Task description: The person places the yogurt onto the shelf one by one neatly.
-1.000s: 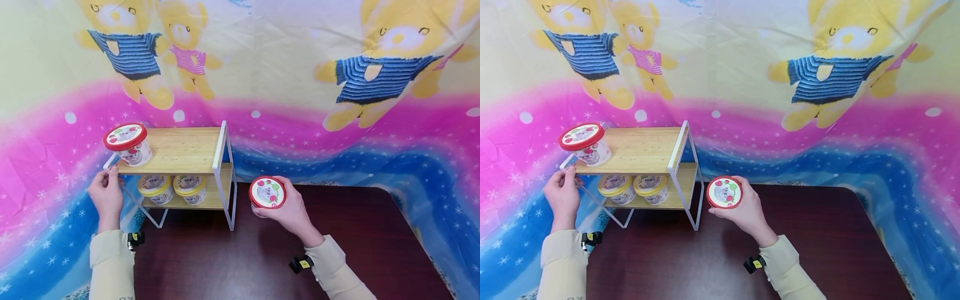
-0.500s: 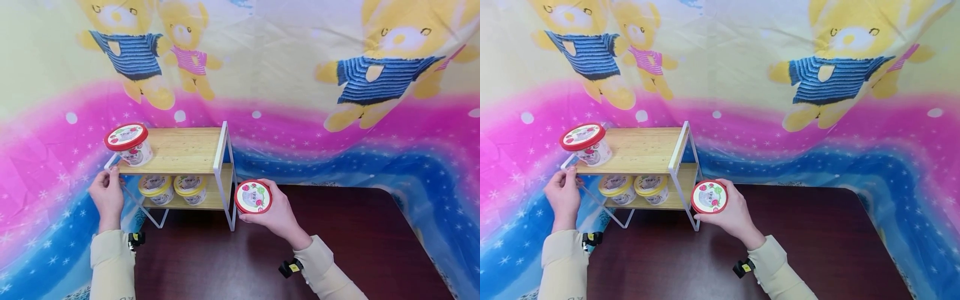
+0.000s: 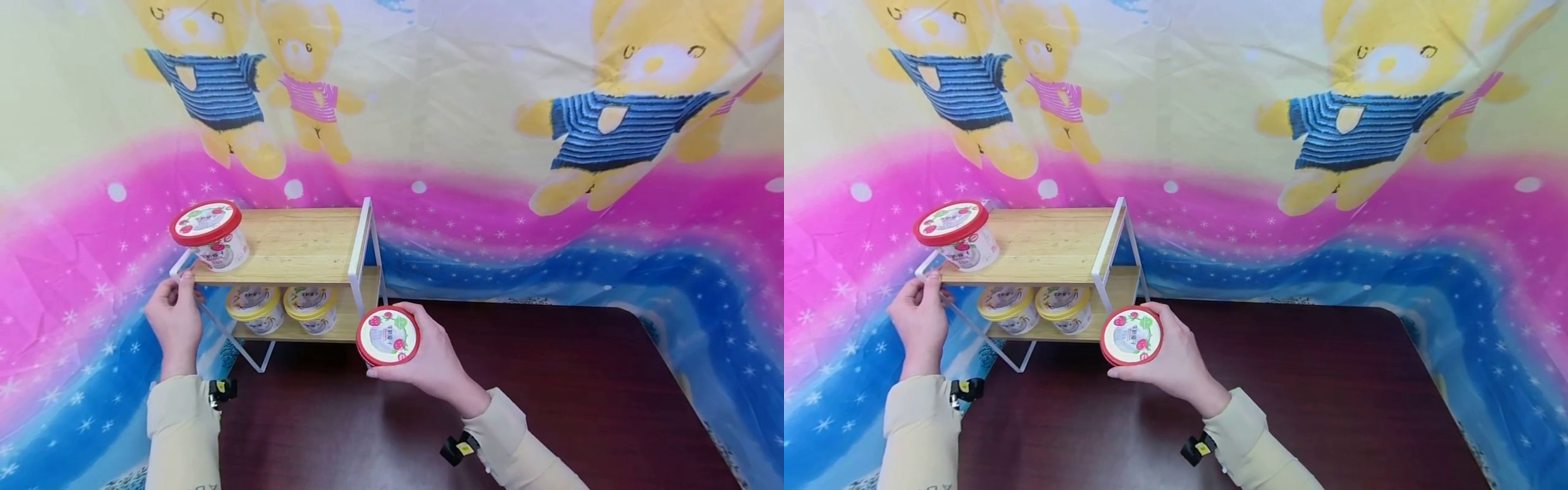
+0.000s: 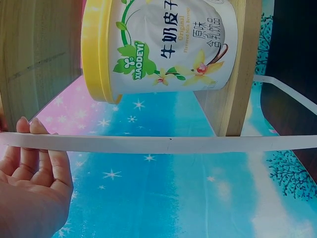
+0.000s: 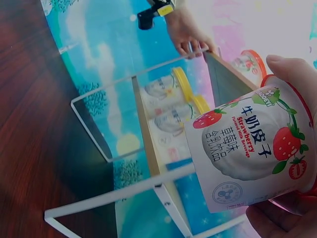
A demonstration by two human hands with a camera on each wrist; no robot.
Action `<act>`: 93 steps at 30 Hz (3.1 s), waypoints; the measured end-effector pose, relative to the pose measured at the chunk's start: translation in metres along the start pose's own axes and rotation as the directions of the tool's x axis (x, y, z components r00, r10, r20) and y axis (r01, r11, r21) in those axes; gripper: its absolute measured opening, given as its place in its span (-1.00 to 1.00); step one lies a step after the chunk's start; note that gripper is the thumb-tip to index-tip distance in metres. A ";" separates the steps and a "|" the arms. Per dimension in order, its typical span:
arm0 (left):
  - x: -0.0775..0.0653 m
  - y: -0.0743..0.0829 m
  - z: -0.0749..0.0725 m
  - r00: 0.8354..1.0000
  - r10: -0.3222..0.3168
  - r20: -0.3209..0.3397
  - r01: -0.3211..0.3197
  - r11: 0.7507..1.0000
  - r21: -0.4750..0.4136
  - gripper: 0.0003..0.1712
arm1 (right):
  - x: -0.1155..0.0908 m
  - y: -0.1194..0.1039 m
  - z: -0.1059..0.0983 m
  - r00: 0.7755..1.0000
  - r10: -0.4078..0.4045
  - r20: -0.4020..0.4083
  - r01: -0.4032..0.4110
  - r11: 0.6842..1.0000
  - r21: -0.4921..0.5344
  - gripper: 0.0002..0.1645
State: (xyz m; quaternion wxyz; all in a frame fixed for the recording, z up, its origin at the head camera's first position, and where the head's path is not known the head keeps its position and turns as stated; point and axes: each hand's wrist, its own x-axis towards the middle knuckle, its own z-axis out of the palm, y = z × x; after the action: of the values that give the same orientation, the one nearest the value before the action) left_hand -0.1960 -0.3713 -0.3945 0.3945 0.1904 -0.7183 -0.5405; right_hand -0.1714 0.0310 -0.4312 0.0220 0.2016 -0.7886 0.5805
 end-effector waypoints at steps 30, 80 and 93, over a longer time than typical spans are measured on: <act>0.001 -0.002 -0.001 1.000 0.008 0.008 -0.008 1.000 0.003 -0.65 | 0.005 -0.028 0.041 0.993 -0.047 0.113 0.044 0.999 0.028 0.18; -0.001 0.001 0.000 1.000 0.008 -0.005 -0.008 1.000 0.012 -0.67 | 0.036 -0.072 0.070 0.972 -0.196 0.130 0.191 0.980 0.048 0.13; 0.004 -0.002 0.000 1.000 0.011 -0.001 -0.011 1.000 0.017 -0.65 | 0.044 -0.085 0.077 0.967 -0.210 0.144 0.205 0.978 0.044 0.12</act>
State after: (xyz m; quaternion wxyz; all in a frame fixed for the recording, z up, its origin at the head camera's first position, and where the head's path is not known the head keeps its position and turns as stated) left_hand -0.1988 -0.3747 -0.3950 0.3963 0.1901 -0.7236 -0.5321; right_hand -0.1672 -0.0738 -0.3674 0.0210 0.3259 -0.7541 0.5698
